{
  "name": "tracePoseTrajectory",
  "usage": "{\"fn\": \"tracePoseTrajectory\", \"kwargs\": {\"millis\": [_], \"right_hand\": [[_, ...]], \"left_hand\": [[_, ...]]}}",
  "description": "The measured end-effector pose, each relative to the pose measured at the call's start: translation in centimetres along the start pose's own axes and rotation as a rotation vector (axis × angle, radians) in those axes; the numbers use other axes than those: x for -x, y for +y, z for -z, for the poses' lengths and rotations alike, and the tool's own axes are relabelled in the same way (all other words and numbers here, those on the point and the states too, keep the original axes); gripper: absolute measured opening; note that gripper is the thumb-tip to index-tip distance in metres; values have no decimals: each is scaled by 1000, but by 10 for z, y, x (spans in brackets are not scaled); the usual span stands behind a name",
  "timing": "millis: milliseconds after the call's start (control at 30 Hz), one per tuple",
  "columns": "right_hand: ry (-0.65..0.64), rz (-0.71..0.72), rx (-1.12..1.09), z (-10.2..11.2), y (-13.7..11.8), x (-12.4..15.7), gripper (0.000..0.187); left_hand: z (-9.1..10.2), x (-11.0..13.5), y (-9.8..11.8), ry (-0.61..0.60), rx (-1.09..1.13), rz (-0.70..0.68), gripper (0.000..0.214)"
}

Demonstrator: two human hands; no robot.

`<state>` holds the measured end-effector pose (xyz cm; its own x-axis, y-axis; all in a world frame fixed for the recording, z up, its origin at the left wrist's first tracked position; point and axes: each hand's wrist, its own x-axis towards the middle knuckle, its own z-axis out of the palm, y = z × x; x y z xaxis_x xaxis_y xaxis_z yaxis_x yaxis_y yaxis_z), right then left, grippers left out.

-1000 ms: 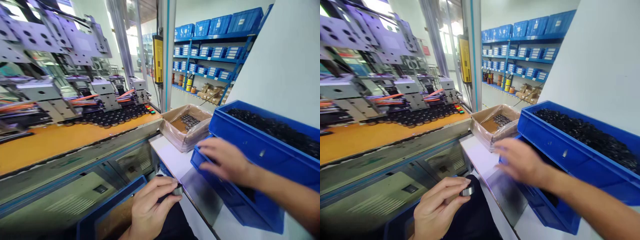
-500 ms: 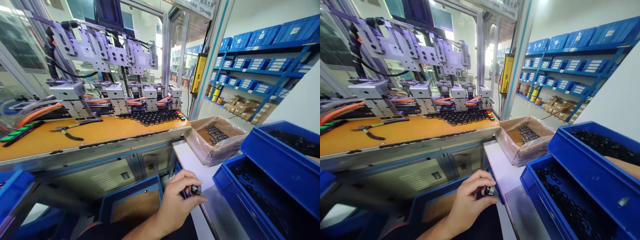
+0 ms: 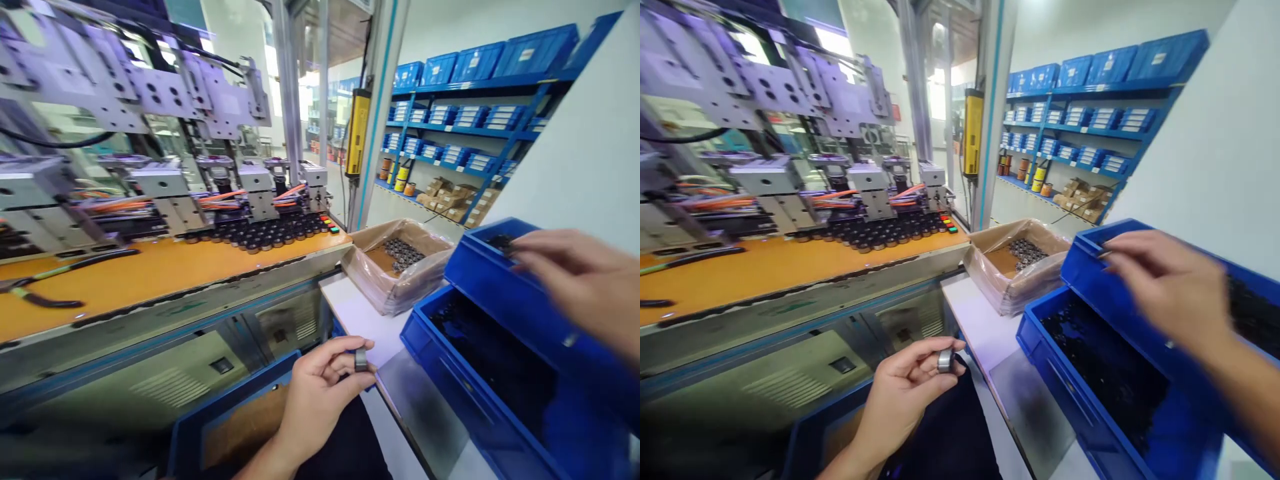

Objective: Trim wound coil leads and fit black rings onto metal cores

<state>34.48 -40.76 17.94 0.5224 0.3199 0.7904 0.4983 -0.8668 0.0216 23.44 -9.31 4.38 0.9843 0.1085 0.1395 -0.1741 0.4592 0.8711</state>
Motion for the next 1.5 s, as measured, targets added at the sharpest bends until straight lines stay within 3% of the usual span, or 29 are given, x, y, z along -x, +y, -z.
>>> {"fn": "tracePoseTrajectory", "kwargs": {"millis": [67, 100, 167, 233, 500, 700, 933, 1133, 1233, 1333, 1433, 1500], "right_hand": [[-93, 220, -352, -8, -67, 23, 11], [-187, 261, -538, -15, -93, 35, 12], [-246, 259, -797, -30, -127, 56, 17], [-249, 229, -938, -42, -140, 70, 17], [-140, 245, -908, -57, -136, 82, 18], [-90, 425, -895, -62, -130, 82, 31], [-26, 514, -721, -64, -129, 84, 20], [29, 605, -603, -63, -127, 86, 24], [58, 626, -597, -63, -128, 89, 25], [30, 520, -702, -61, -131, 91, 23], [-16, 459, -826, -57, -134, 91, 24], [-50, 457, -870, -55, -135, 90, 24]], "left_hand": [[-2, 2, 2, -18, -59, -8, 37], [-3, 3, 2, -35, -91, -20, 39], [-6, 6, 3, -78, -144, -40, 42], [-10, 8, 4, -128, -179, -53, 44], [-20, 8, -9, -155, -116, -8, 42], [-18, 11, -18, -102, -101, -29, 37], [-18, 9, -10, -129, -63, 32, 39], [-30, 13, -20, -94, 4, 29, 35], [-35, 16, -21, -52, -26, -58, 31], [-31, 14, -13, -15, -278, -304, 38], [-20, 11, -3, -120, -584, -612, 32], [-15, 11, 0, -176, -688, -734, 27]]}}
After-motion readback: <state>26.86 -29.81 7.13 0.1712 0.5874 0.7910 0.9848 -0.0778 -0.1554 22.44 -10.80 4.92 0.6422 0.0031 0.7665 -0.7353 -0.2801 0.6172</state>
